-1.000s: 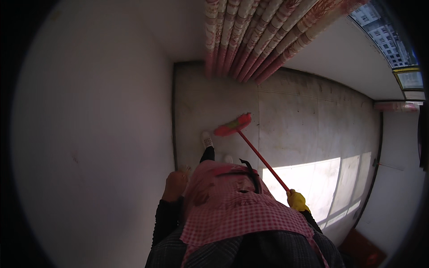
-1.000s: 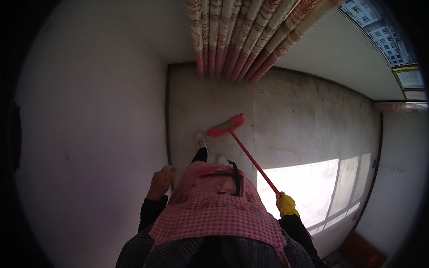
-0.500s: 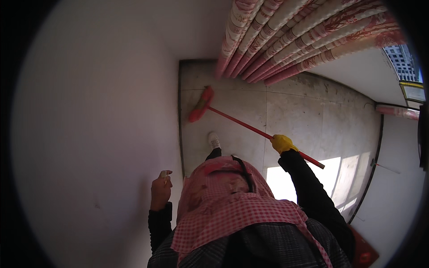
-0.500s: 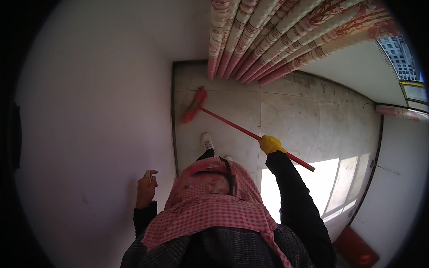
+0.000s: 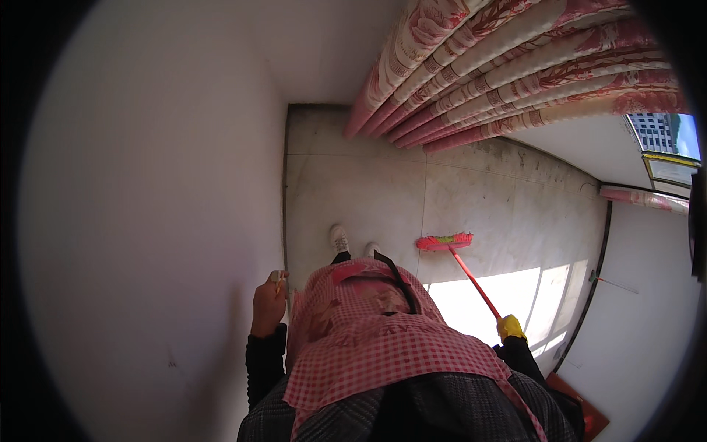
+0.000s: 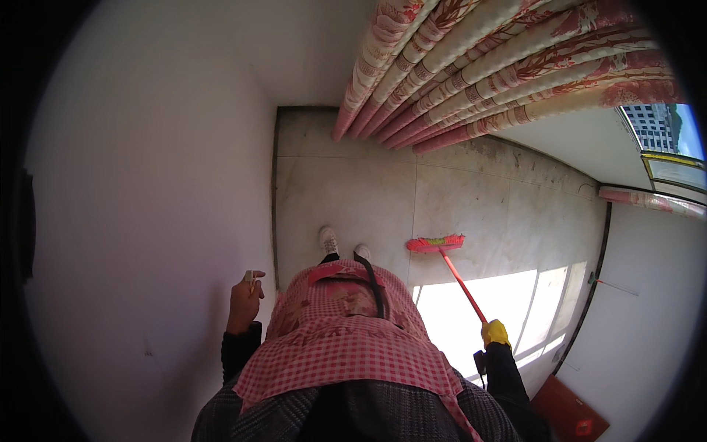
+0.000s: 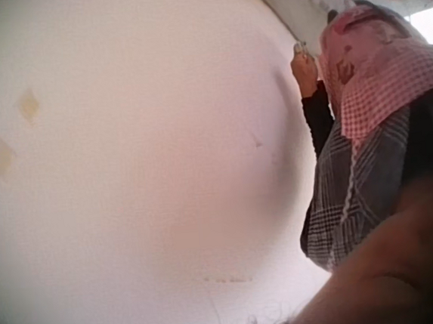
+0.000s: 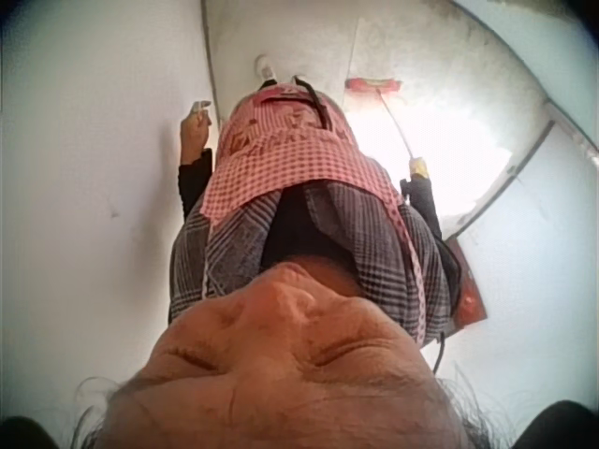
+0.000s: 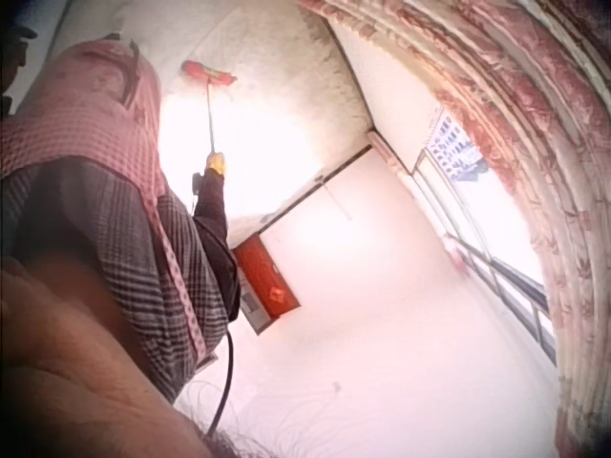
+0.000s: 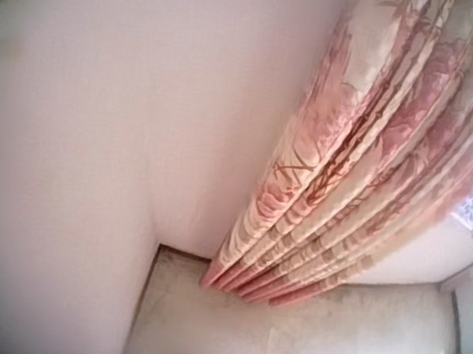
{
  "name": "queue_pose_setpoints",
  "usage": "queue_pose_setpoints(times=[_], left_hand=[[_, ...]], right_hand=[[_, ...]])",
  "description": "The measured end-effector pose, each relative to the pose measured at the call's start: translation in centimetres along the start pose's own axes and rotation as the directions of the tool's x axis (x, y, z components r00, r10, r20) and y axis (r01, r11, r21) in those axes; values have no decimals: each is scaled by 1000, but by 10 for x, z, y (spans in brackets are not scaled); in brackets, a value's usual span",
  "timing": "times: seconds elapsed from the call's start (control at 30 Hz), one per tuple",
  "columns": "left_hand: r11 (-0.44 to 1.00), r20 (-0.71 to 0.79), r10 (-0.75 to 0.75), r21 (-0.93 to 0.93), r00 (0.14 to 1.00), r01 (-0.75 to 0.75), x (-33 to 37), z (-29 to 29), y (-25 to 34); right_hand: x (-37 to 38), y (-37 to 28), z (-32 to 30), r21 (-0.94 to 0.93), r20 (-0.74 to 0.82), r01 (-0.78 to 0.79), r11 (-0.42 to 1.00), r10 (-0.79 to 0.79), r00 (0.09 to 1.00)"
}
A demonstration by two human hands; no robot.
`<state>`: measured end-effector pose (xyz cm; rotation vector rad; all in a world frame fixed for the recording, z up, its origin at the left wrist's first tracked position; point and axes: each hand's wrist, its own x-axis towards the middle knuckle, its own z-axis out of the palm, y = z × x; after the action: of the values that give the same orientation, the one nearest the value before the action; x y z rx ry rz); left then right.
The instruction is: The person scrapes debris from a window frame using a small tool while holding a curtain aside, then sweeps the tiled floor with a broom. The person moves the curtain to access the window track and later sweeps near the curtain and along the walls.
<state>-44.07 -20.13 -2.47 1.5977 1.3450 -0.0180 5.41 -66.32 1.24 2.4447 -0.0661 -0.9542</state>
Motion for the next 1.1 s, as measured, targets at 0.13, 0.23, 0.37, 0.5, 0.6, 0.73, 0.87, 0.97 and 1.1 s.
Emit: queue_pose_setpoints(times=[0.13,0.23,0.37,0.5,0.6,0.73,0.87,0.97,1.1], left_hand=[[998,-25,4,-58,1000,-6,5,6,2],[997,-42,6,-74,999,-9,5,10,8],[995,-74,-58,-89,996,51,-12,7,8],[985,-196,-159,-98,967,142,-46,2,0],[955,-279,-293,-134,915,265,-73,10,-3],[899,-304,-417,-274,857,340,-94,38,6],[881,-299,-439,-329,847,340,-94,69,19],[855,-304,-467,-394,830,337,-84,86,29],[841,-292,-476,-429,829,331,-70,102,42]], right_hand=[[-30,-34,-6,-28,-114,307,951,-308,945],[-35,-116,-23,-155,-132,496,854,-515,847],[-26,-249,-57,-312,-87,716,625,-769,634],[-8,-380,-85,-467,-87,851,239,-971,224],[3,-481,-111,-524,-68,852,19,-997,-19],[15,-547,-163,-617,53,781,99,-985,167],[14,-527,-192,-652,-16,758,18,-1000,10],[9,-538,-212,-645,-96,764,-2,-992,-84],[9,-628,-241,-322,46,947,4,-999,20]])
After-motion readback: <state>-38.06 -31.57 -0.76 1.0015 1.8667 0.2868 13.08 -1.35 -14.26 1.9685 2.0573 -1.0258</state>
